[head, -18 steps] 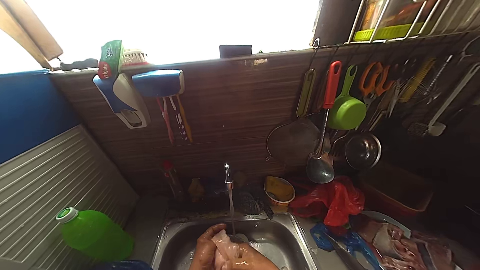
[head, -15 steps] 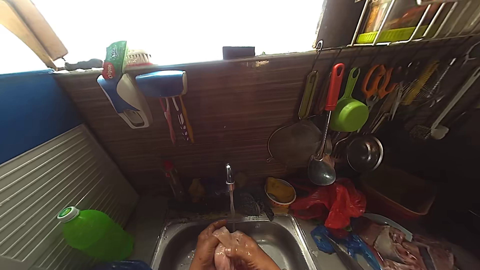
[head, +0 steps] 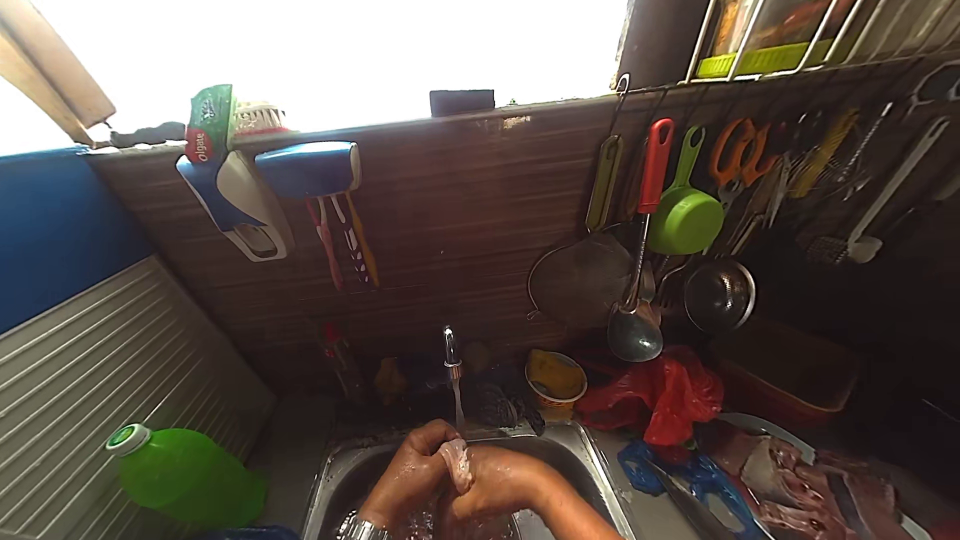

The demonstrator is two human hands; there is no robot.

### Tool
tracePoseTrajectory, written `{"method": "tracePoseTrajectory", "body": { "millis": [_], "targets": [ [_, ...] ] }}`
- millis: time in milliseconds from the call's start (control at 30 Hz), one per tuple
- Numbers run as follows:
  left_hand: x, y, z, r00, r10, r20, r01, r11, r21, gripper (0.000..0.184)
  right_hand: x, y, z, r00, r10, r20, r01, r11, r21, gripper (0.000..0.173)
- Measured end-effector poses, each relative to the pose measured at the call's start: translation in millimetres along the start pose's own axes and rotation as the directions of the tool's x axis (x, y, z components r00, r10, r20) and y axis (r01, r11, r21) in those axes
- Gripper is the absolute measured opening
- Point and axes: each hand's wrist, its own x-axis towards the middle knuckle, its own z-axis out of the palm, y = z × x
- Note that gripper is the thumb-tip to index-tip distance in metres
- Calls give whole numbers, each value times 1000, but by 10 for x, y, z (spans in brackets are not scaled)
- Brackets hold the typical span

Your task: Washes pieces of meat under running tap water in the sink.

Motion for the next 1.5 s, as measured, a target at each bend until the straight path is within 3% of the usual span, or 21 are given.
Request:
{"method": "tracePoseTrajectory", "body": {
  "millis": [67,133,233,267,400,500,600,833,900,967,1067,1133,1167,1333,1500],
  "targets": [
    [19,18,-66,996,89,-22,-87,992,89,20,-103,141,-99,974,-53,-221,78,991,107,38],
    [64,125,-58,990,128,-60,-116,978,172,26,-146,287,-91,885,-80,-459,244,919,310,34],
    [167,313,36,995,30,-96,-2,960,281,36,-39,312,39,822,-42,-568,327,851,410,47],
    [208,356,83,993,-29,-116,61,957,285,36,37,309,115,805,-19,-593,322,853,410,45],
    [299,460,200,946,-148,-287,158,987,10,26,309,405,384,699,118,-705,262,875,407,32],
    [236,602,216,900,-161,-406,86,977,-198,29,354,557,623,727,178,-663,253,828,500,31],
    [122,681,190,909,-77,-409,-38,963,-266,32,370,698,841,746,156,-647,253,833,492,29],
    [-57,846,136,826,102,-555,-281,927,-247,31,259,934,957,767,413,-491,49,726,686,27],
    [-55,857,122,819,135,-557,-288,938,-195,30,243,1080,970,764,435,-476,-50,776,629,27],
    [-45,748,127,869,130,-478,-192,978,-83,28,195,1090,901,786,389,-480,-143,870,471,33],
    [22,393,182,964,-96,-249,129,984,120,26,189,807,737,764,169,-623,28,956,294,41],
    [95,211,276,954,-209,-214,257,938,233,26,262,585,693,681,102,-725,221,915,336,34],
    [129,174,316,946,-214,-244,265,943,200,26,305,524,694,657,118,-745,278,880,385,33],
    [162,580,385,900,-135,-415,52,978,-203,27,412,664,831,573,301,-762,283,800,529,31],
    [45,861,387,882,-8,-471,-105,972,-212,30,389,904,894,575,388,-720,243,759,604,30]
  ]
}}
